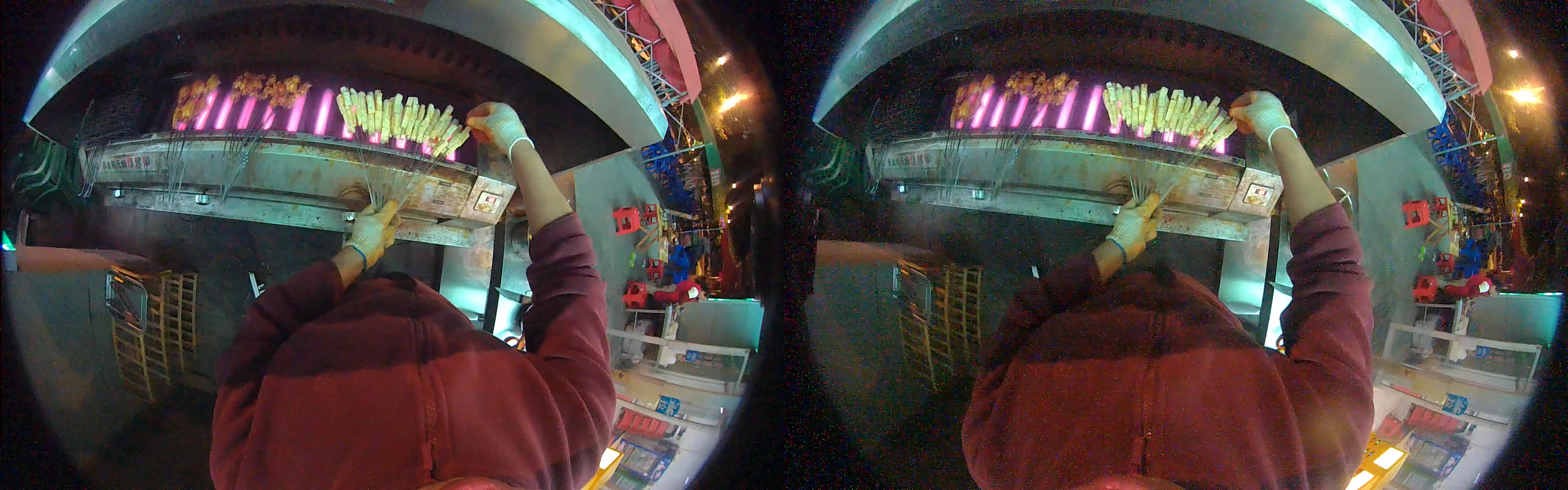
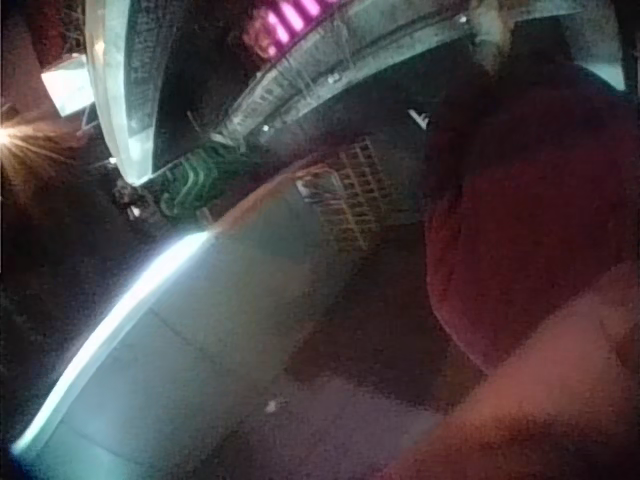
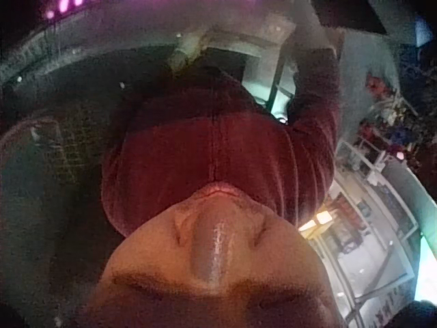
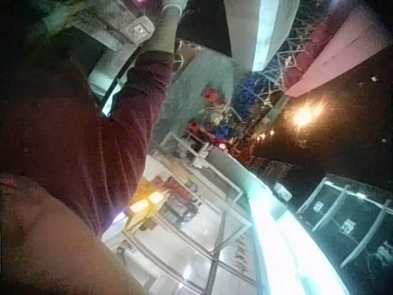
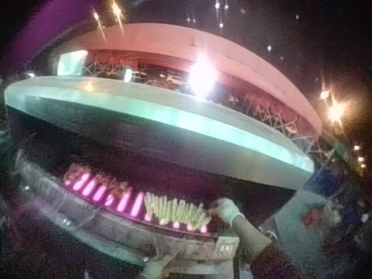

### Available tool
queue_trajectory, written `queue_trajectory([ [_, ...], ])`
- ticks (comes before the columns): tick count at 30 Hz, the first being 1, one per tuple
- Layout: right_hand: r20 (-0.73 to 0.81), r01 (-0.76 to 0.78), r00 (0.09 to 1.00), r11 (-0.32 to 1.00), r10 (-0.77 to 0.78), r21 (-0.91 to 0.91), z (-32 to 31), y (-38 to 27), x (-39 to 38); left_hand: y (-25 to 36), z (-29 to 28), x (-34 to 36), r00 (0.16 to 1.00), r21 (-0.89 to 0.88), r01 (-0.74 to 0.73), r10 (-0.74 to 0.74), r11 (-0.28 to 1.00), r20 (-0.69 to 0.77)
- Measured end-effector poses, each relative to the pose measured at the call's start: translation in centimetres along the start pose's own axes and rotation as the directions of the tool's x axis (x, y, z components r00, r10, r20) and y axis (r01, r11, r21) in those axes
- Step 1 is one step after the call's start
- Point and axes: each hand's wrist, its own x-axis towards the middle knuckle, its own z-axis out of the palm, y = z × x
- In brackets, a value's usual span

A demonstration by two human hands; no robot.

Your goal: The person grills skewers of meat and vegetables on a smokeless barbecue grill. They repeatedly turn the skewers, brush them with sauce, and sprinkle seasoning to cook them evenly.

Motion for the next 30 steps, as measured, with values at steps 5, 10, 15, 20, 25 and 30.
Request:
queue_trajectory([
  [5,0.159,0.157,0.978,0.976,-0.133,-0.148,2.3,-1.4,2.6,0.2,0.3,-0.1,1.0,-0.024,0.003,-0.003,1.0,0.003],
  [10,0.107,0.171,0.985,0.782,-0.133,-0.6,0.6,-1.8,4.7,0.2,-0.3,-0.1,0.998,0.05,-0.03,0.027,0.998,0.057],
  [15,0.21,0.183,0.973,0.861,-0.091,-0.474,4.2,-4.3,4.3,-0.1,-0.7,0.4,0.998,-0.012,-0.016,0.017,1.0,0.067],
  [20,0.132,0.18,0.983,0.782,-0.126,-0.596,3.6,-7.2,5.4,0.6,-0.4,-0.1,0.999,0.054,0.01,-0.013,0.998,0.049],
  [25,0.378,0.517,0.856,0.586,-0.352,-0.624,7.3,-6.7,5.1,0.5,-0.3,-0.4,0.999,0.099,-0.032,0.028,0.995,0.039],
  [30,0.303,0.38,0.92,0.751,-0.247,-0.54,9.9,-10.5,8.0,0.7,-0.1,-0.5,1.0,-0.019,-0.02,0.02,1.0,-0.017],
])
